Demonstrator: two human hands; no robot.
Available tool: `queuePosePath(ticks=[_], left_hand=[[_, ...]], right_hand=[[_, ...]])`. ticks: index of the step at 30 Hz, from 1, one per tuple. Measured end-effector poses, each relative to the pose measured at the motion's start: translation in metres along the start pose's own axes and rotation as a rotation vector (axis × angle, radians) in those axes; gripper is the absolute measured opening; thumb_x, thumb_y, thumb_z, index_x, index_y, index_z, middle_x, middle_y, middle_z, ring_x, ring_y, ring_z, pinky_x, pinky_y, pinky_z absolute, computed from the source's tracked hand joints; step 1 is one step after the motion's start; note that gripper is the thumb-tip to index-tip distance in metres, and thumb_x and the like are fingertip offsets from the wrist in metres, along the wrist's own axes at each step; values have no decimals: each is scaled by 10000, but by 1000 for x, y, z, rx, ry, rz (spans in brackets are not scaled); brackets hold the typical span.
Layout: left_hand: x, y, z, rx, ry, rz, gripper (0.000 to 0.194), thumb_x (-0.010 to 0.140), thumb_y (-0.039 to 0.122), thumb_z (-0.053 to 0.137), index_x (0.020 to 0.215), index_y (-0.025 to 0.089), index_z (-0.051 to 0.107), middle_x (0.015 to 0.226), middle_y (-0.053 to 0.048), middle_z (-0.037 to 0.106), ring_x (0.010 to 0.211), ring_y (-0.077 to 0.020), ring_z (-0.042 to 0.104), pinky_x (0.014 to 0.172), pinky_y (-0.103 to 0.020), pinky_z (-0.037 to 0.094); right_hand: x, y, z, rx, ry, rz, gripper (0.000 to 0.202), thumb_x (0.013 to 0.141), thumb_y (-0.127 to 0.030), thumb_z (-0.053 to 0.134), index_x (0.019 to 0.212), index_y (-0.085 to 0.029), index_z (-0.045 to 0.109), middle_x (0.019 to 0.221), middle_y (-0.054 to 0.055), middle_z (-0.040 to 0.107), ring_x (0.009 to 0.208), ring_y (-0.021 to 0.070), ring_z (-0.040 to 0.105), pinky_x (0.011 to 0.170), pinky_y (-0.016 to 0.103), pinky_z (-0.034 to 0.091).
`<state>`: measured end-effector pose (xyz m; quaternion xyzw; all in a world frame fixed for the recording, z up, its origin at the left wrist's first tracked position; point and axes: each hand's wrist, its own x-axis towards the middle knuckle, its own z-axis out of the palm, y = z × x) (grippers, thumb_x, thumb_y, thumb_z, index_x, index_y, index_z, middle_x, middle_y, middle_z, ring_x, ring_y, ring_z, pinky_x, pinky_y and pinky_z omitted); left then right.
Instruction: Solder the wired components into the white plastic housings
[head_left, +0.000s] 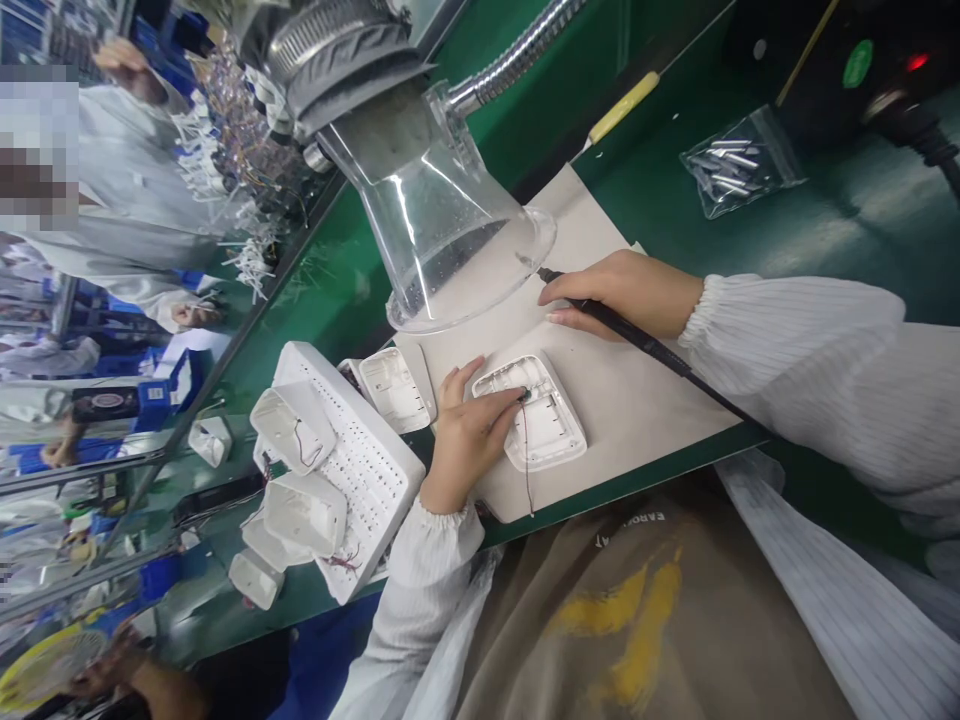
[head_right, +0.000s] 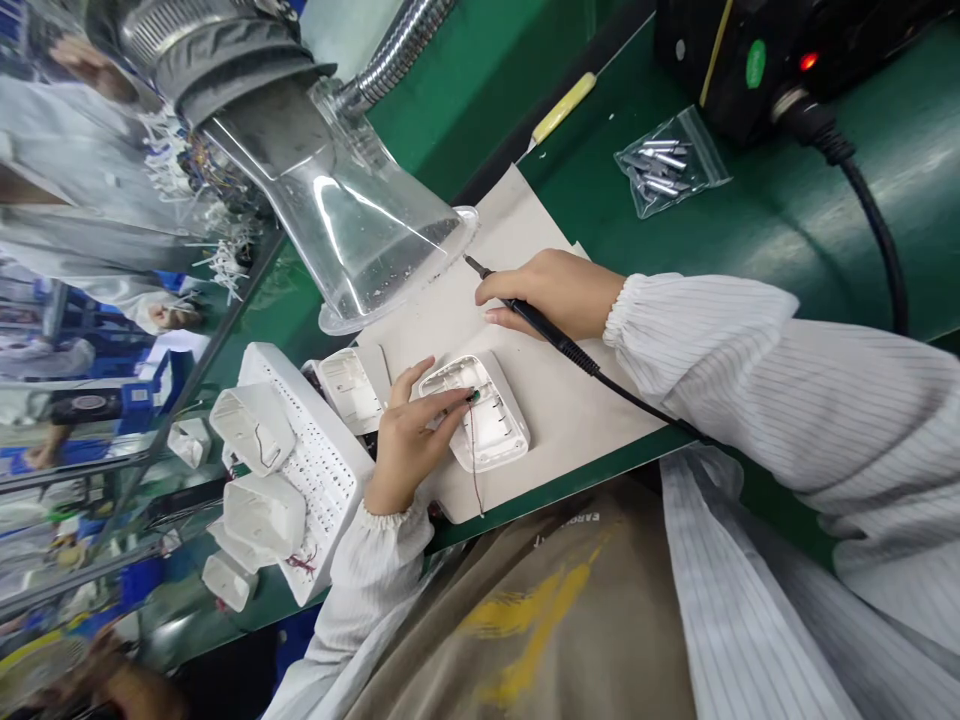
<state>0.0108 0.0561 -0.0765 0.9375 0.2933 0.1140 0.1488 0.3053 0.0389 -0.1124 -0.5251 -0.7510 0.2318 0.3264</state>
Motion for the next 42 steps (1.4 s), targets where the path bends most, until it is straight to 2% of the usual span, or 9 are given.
queuePosePath(ticks=[8, 13, 16, 20, 23, 25, 28, 36, 42], left_hand=[[-1, 8, -13, 94, -172, 116, 270, 952, 186, 617, 1202, 261, 685, 943, -33, 767, 1426, -317, 433, 1174, -648, 274], [-10, 14, -21, 107, -281, 139, 740, 821, 606, 727, 1417, 207, 544, 1137, -108, 740, 1414, -428, 395, 1158, -673, 274], [-21, 17, -12, 132, -201, 121, 906, 720, 703, 757, 1430, 187, 531, 1201, -140, 716, 1402, -460, 390, 1157, -685, 259], [-36, 22, 12, 143, 24, 10, 789, 715, 643, 802, 1351, 221, 602, 1089, -110, 753, 1348, -440, 471, 1163, -677, 258], [-38, 24, 27, 128, 203, -23, 658, 761, 564, 806, 1287, 206, 637, 1007, -88, 769, 1302, -427, 520, 1145, -653, 315], [-37, 23, 32, 121, 275, -34, 594, 781, 529, 801, 1253, 202, 649, 1002, -84, 770, 1288, -428, 532, 1123, -645, 351], [-34, 22, 34, 107, 309, -42, 550, 790, 497, 797, 1233, 204, 650, 1030, -84, 763, 1287, -432, 533, 1093, -645, 388], [-28, 22, 30, 81, 306, -31, 593, 782, 417, 802, 1261, 129, 602, 1024, -109, 754, 1238, -453, 535, 1016, -697, 438], [-26, 23, 27, 52, 288, -36, 518, 778, 350, 806, 1215, 147, 616, 1044, -102, 757, 1170, -422, 591, 998, -679, 470]], right_hand=[[1, 0, 1, -9, -7, 1, 365, 996, -431, 521, 1227, -198, 680, 1056, 64, 761, 889, 224, 714, 814, 327, 538], [0, -3, -3, 6, -22, 8, 447, 999, -506, 478, 1300, -218, 640, 1116, 66, 748, 947, 245, 715, 864, 361, 545], [-6, -10, -16, -7, 30, -49, 551, 1005, -614, 379, 1330, -243, 623, 1160, 52, 738, 993, 238, 716, 883, 348, 548], [-17, -24, -39, 34, 143, -201, 642, 1014, -665, 252, 1247, -242, 676, 947, 62, 764, 856, 198, 731, 772, 309, 568], [-22, -39, -44, 156, 148, -311, 415, 987, -582, 481, 1191, -284, 686, 824, 42, 745, 815, 196, 732, 756, 309, 596], [-21, -51, -39, 238, 113, -331, 271, 915, -387, 681, 1176, -316, 672, 856, 17, 757, 835, 200, 742, 841, 325, 624], [-20, -67, -23, 253, 50, -268, 283, 852, -195, 710, 1104, -311, 655, 825, -29, 751, 788, 187, 748, 935, 360, 633], [-18, -69, 0, 321, -85, -323, 170, 858, -90, 635, 936, -231, 583, 717, -55, 613, 620, 114, 602, 1060, 477, 566], [-18, -68, 6, 213, -184, -390, 131, 893, -84, 589, 842, -203, 568, 673, -39, 515, 619, 119, 488, 1048, 431, 554]])
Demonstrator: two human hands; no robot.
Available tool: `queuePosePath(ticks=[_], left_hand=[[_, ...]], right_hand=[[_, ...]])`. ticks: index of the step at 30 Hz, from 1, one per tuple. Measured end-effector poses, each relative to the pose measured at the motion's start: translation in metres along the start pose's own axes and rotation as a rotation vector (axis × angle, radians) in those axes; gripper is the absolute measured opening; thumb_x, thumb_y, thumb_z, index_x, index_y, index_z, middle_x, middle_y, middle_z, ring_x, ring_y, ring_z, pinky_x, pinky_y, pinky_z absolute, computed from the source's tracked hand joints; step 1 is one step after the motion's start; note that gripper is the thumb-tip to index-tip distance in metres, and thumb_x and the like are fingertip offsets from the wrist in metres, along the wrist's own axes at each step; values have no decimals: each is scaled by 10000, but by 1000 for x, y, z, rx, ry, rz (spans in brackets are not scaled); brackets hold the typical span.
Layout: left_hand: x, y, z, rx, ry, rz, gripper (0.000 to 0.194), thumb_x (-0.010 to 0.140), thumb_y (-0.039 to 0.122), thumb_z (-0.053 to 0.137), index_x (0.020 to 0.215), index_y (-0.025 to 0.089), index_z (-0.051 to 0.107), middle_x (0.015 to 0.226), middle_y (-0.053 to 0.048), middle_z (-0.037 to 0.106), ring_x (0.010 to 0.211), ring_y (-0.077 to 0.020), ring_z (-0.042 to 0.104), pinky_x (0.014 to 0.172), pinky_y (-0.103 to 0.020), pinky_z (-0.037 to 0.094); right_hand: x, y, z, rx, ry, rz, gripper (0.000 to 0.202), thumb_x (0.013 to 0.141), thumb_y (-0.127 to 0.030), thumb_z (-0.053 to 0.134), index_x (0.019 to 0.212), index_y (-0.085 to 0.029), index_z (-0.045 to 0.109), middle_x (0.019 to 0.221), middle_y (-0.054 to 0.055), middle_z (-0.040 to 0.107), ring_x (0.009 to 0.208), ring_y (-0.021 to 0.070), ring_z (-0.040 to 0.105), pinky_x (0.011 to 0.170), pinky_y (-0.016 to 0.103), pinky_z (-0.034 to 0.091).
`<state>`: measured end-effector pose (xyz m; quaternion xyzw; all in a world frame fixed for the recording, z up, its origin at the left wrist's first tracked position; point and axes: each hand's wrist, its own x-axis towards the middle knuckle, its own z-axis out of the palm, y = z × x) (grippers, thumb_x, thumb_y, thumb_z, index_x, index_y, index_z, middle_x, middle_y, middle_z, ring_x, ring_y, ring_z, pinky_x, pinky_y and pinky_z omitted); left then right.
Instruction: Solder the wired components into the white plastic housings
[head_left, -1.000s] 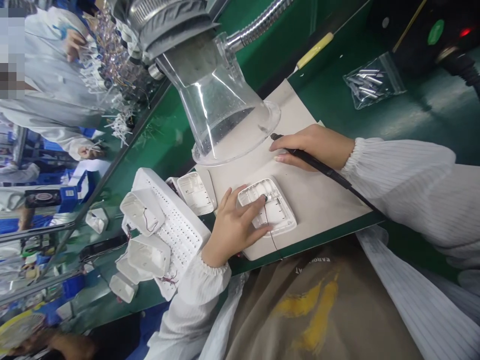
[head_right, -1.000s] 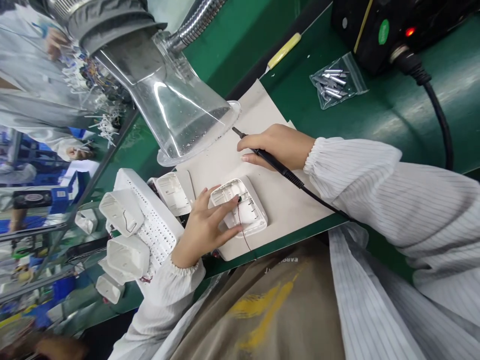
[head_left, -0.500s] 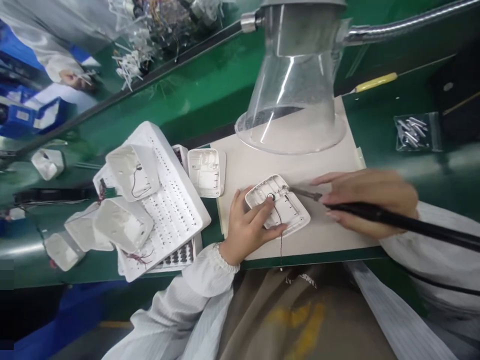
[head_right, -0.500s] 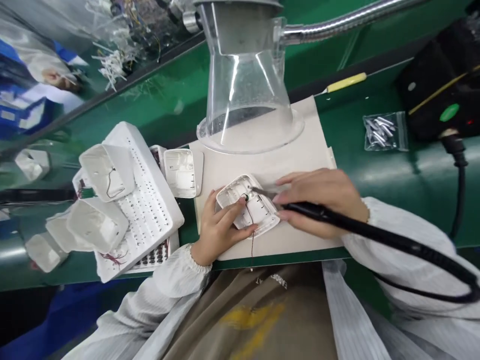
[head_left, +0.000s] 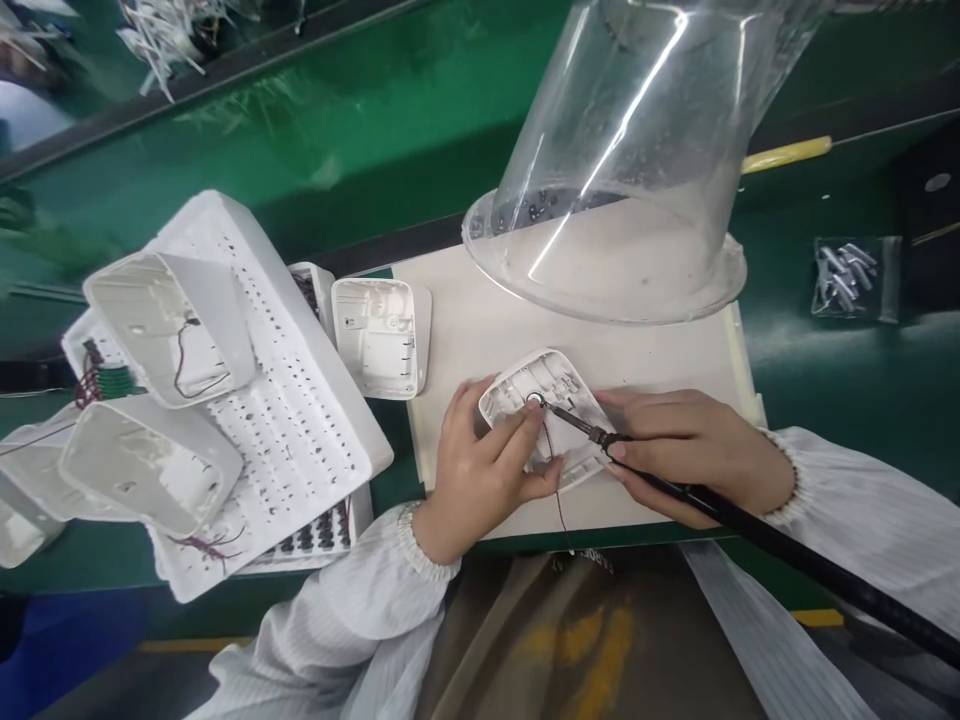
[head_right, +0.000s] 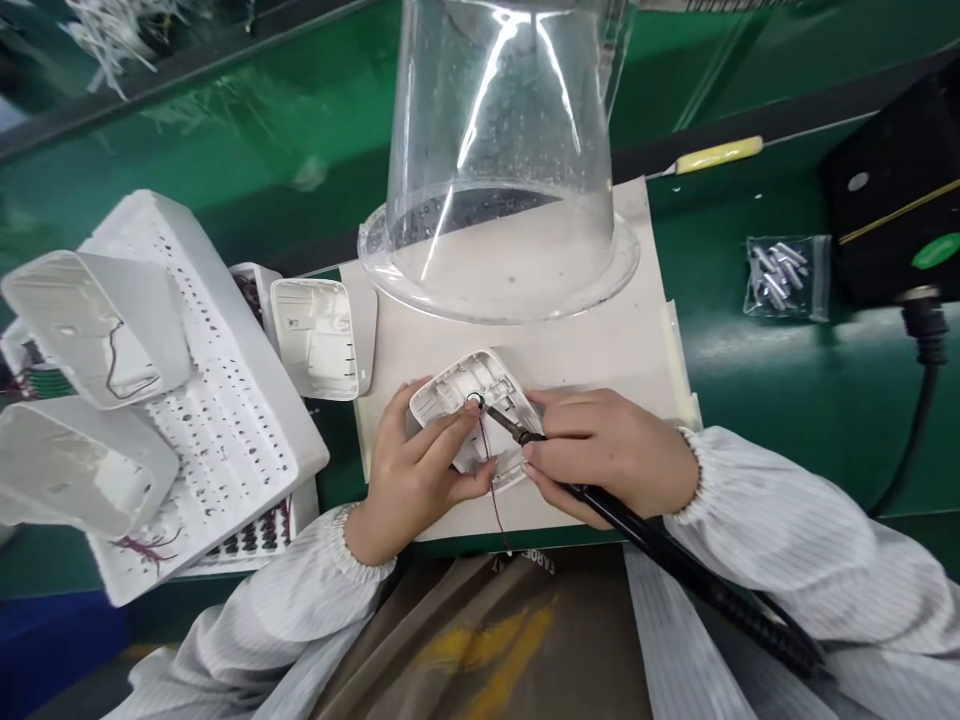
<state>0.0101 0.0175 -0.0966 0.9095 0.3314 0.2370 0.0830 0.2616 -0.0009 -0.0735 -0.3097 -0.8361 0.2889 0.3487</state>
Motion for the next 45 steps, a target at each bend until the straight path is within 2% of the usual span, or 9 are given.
queuePosePath(ticks=[6, 10, 17, 26, 37, 45], left_hand=[[3, 0, 2, -26, 26, 37, 496, 784, 318, 803, 1206, 145, 609, 1008, -95, 763, 979, -310, 687, 1013, -612, 509], [5, 1, 3, -24, 47, 33, 477, 787, 294, 796, 1203, 160, 607, 989, -81, 768, 932, -285, 708, 1010, -587, 522], [5, 3, 5, -20, 60, 53, 463, 780, 255, 802, 1173, 116, 601, 1004, -102, 769, 920, -257, 715, 1057, -573, 491], [5, 2, 5, -30, 58, 39, 476, 800, 257, 780, 1224, 162, 586, 1008, -81, 767, 910, -252, 719, 1044, -579, 499], [7, 3, 4, -40, 61, 38, 500, 771, 242, 806, 1216, 148, 599, 1010, -91, 763, 939, -262, 703, 1051, -579, 493], [7, 3, 4, -34, 61, 38, 491, 785, 246, 786, 1229, 182, 587, 1002, -69, 766, 918, -257, 715, 1045, -578, 493]], right_hand=[[-4, 3, 1, -48, -81, -33, 205, 912, -126, 570, 734, -214, 522, 699, -31, 443, 648, 129, 423, 891, 349, 574], [-3, 4, 2, -97, -114, -57, 207, 911, -130, 564, 728, -213, 515, 707, -29, 429, 641, 128, 368, 897, 342, 550], [-1, 4, 3, -172, -143, -62, 182, 907, -102, 520, 765, -216, 526, 720, -19, 447, 657, 138, 372, 844, 301, 530], [-2, 0, 3, -200, -182, -5, 181, 927, -117, 477, 796, -215, 552, 744, -8, 448, 673, 149, 385, 880, 333, 510], [3, 1, 0, -229, -168, -81, 181, 909, -105, 450, 801, -187, 571, 729, 3, 464, 648, 156, 400, 708, 305, 471], [1, -1, 1, -199, -209, -54, 158, 884, -88, 466, 799, -201, 536, 741, -3, 459, 665, 158, 404, 694, 300, 439]])
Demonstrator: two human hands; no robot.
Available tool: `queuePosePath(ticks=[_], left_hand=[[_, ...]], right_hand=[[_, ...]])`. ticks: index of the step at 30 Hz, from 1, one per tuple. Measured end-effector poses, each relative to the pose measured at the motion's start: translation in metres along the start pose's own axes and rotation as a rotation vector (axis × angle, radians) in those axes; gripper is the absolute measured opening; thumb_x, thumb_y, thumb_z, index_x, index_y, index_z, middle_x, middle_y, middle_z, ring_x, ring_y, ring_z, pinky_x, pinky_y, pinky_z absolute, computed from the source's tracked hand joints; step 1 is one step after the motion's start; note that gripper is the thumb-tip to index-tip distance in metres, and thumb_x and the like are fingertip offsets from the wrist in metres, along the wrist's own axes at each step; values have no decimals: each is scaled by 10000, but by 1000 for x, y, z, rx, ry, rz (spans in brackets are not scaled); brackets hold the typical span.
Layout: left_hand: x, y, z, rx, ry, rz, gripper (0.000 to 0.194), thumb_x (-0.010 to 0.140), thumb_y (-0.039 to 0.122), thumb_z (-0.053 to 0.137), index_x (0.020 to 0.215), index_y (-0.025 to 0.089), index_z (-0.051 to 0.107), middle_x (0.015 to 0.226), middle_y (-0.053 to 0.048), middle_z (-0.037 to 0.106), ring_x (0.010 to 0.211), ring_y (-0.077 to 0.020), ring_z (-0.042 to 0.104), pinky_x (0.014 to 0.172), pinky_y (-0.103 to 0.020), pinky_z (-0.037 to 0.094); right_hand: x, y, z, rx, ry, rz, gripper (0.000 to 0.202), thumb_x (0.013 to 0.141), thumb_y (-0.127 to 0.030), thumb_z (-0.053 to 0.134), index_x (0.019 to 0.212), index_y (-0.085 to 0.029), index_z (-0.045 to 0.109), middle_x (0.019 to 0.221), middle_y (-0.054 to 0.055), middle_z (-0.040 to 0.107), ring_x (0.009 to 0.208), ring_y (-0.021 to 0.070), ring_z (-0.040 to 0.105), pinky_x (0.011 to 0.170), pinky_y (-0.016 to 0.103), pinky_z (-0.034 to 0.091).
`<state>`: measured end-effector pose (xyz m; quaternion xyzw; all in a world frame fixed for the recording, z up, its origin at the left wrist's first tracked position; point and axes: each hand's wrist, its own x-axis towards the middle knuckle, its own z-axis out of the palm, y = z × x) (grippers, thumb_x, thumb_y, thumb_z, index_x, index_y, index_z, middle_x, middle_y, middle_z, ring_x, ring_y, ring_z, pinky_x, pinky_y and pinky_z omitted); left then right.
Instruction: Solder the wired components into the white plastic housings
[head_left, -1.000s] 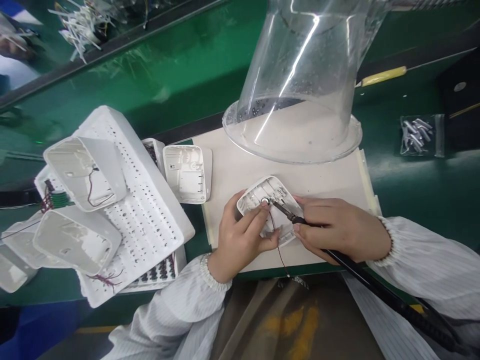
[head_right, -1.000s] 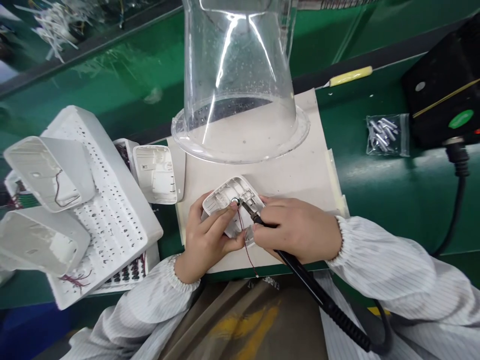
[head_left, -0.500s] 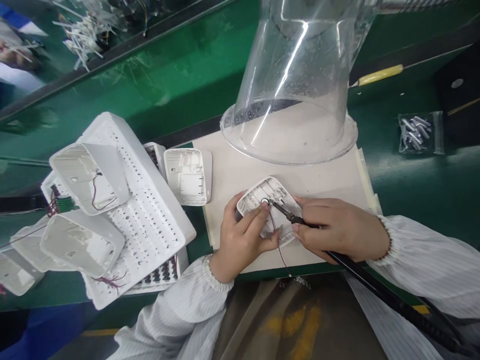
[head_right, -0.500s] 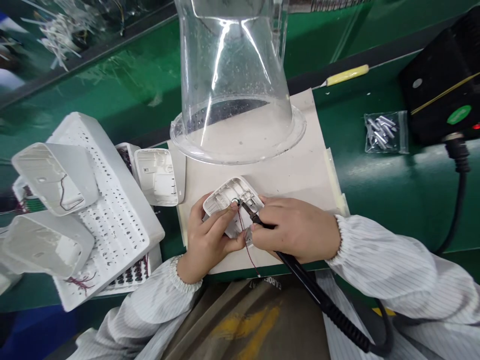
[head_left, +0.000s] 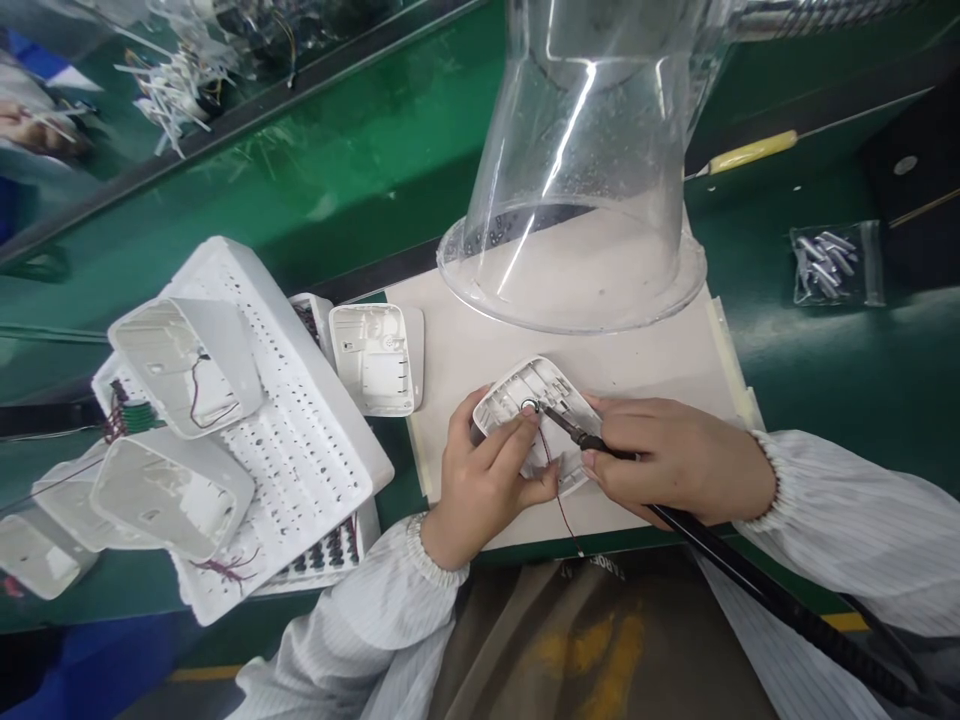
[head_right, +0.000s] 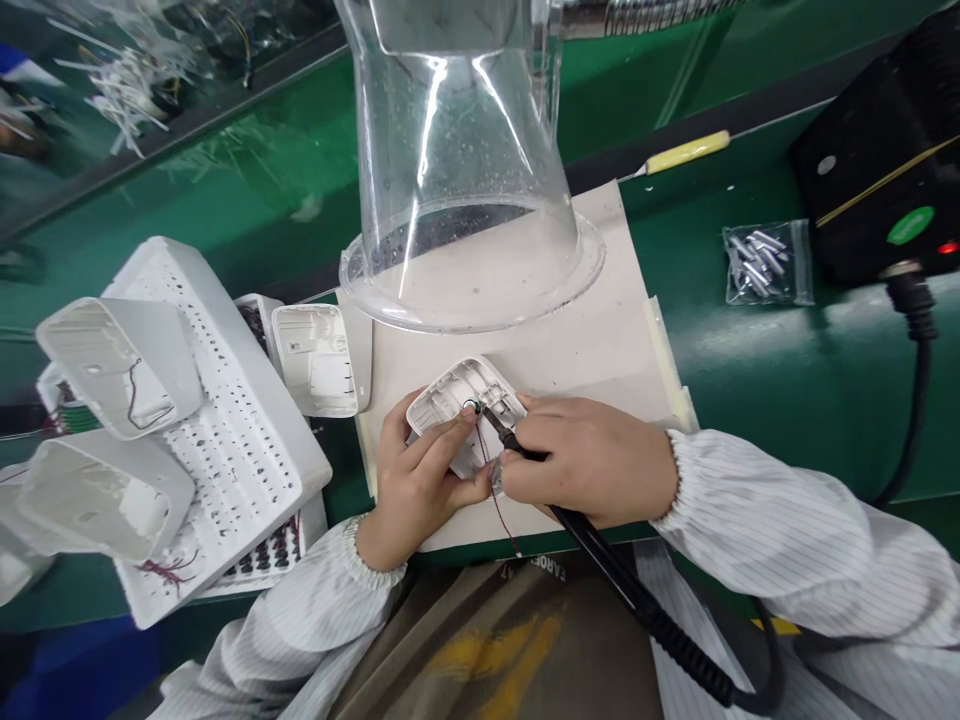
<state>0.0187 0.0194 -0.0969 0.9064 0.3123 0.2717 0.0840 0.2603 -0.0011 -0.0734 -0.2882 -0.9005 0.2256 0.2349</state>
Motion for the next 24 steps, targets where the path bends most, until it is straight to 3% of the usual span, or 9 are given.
queuePosePath(ticks=[24], left_hand=[[2, 1, -1, 9, -14, 1, 526, 780, 255, 793, 1259, 177, 588, 975, -75, 761, 929, -273, 696, 1038, -576, 493]], right_hand=[[-1, 0, 4, -47, 45, -5, 139, 910, -140, 491, 819, -202, 576, 743, 1, 471, 662, 166, 403, 686, 305, 414]])
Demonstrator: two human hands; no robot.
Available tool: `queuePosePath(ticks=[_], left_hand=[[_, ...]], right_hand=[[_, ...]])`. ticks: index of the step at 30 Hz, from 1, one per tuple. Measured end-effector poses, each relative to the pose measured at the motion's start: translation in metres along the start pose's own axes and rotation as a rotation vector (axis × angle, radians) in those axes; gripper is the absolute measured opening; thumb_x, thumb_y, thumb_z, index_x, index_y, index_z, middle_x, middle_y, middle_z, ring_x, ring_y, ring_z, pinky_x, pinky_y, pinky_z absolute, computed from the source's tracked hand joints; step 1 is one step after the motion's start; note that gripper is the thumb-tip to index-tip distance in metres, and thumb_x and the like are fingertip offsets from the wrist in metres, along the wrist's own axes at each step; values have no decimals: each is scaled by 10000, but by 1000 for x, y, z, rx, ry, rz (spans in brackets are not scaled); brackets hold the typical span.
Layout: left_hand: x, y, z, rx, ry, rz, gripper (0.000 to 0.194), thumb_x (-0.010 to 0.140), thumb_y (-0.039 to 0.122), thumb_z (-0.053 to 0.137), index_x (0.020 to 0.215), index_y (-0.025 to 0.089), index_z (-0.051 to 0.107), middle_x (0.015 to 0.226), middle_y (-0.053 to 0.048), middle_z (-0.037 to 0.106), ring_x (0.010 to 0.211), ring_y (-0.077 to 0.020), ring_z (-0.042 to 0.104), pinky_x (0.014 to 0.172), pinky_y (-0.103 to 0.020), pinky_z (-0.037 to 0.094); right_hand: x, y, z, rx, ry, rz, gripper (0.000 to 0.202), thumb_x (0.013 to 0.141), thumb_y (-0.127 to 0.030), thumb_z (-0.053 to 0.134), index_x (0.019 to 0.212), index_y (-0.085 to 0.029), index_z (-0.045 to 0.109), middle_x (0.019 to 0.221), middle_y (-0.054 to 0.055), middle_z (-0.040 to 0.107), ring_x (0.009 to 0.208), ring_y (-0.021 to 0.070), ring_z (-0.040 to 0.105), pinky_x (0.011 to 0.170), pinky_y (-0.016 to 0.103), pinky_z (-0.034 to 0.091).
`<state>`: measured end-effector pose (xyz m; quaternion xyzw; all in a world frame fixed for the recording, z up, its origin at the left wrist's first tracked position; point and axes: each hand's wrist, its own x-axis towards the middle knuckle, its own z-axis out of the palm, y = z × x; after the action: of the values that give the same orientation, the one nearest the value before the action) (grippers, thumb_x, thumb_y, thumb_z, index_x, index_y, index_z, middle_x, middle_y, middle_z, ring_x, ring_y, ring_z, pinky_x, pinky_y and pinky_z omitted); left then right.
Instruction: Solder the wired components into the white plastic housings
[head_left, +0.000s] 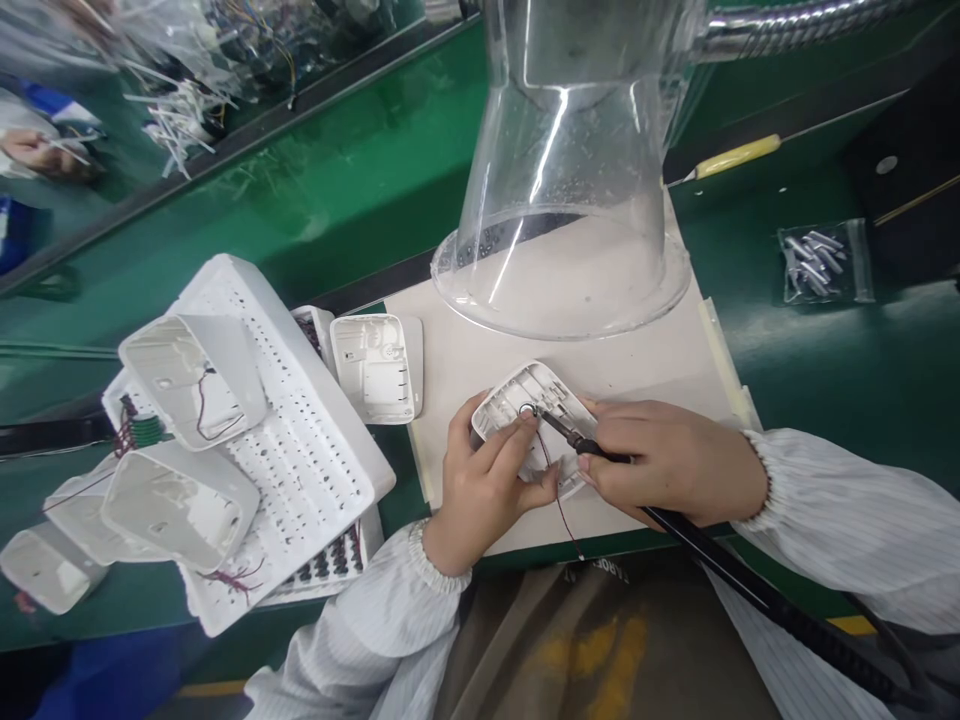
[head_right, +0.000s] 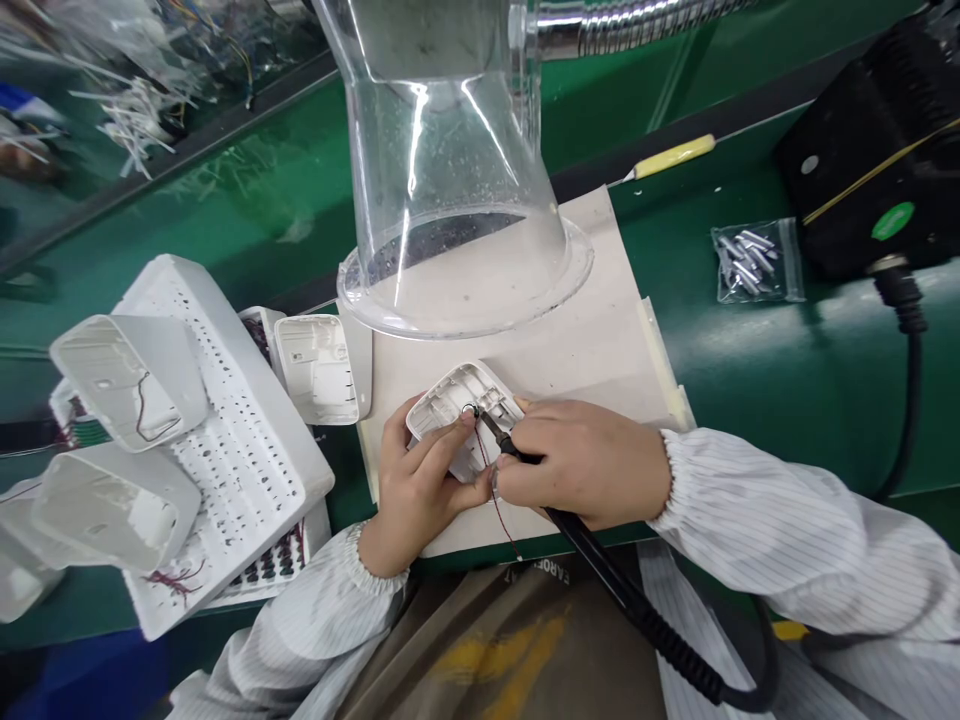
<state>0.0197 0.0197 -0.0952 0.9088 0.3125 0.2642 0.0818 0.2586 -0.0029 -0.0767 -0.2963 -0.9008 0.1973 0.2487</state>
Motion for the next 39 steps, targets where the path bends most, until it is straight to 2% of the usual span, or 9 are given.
queuePosePath(ticks=[6, 10, 17, 26, 31, 35, 39], left_hand=[[-1, 0, 0, 12, -3, -6, 532, 762, 253, 808, 1238, 154, 592, 981, -83, 761, 983, -292, 678, 1043, -575, 492], [0, 0, 0, 2, 3, -4, 532, 772, 252, 801, 1256, 179, 595, 966, -74, 755, 940, -275, 689, 1036, -575, 494], [-1, 0, 0, 2, 1, -10, 546, 781, 252, 794, 1274, 177, 573, 968, -73, 755, 941, -273, 686, 1042, -567, 486], [-1, 0, 0, -3, 6, -15, 513, 778, 252, 799, 1234, 151, 586, 962, -81, 752, 943, -265, 671, 1051, -557, 482], [-1, 0, 1, 2, 30, -27, 516, 782, 269, 805, 1243, 173, 594, 954, -69, 749, 1005, -281, 655, 1023, -544, 508], [-2, -2, 2, -3, 53, -14, 529, 777, 272, 807, 1249, 174, 588, 963, -68, 744, 1030, -287, 645, 1018, -543, 510], [-4, -3, 4, 6, 38, -38, 578, 779, 307, 798, 1290, 175, 562, 1004, -93, 726, 1137, -328, 604, 1006, -537, 506]], right_hand=[[-1, 0, 1, -9, 15, -3, 129, 890, -120, 510, 811, -195, 578, 741, -1, 459, 672, 162, 397, 700, 296, 418], [-2, 0, 1, -16, 7, -9, 120, 892, -125, 516, 823, -197, 584, 751, -2, 466, 666, 158, 391, 688, 291, 406], [-1, 0, 1, -11, 12, -11, 157, 933, -162, 479, 819, -197, 581, 741, -3, 457, 658, 155, 358, 691, 288, 394], [-1, 1, 1, 50, 4, 4, 162, 886, -96, 504, 769, -202, 539, 719, -18, 411, 638, 145, 334, 686, 288, 407], [-1, 4, -2, 156, 61, 16, 218, 895, -86, 506, 714, -207, 498, 695, -29, 416, 634, 134, 339, 704, 279, 427], [-6, 4, 1, 251, 111, 11, 262, 912, -97, 527, 677, -205, 487, 690, -35, 443, 641, 122, 375, 783, 281, 469], [-12, 1, 6, 218, 103, 100, 262, 936, -115, 510, 692, -211, 510, 681, -37, 447, 648, 123, 421, 808, 305, 501]])
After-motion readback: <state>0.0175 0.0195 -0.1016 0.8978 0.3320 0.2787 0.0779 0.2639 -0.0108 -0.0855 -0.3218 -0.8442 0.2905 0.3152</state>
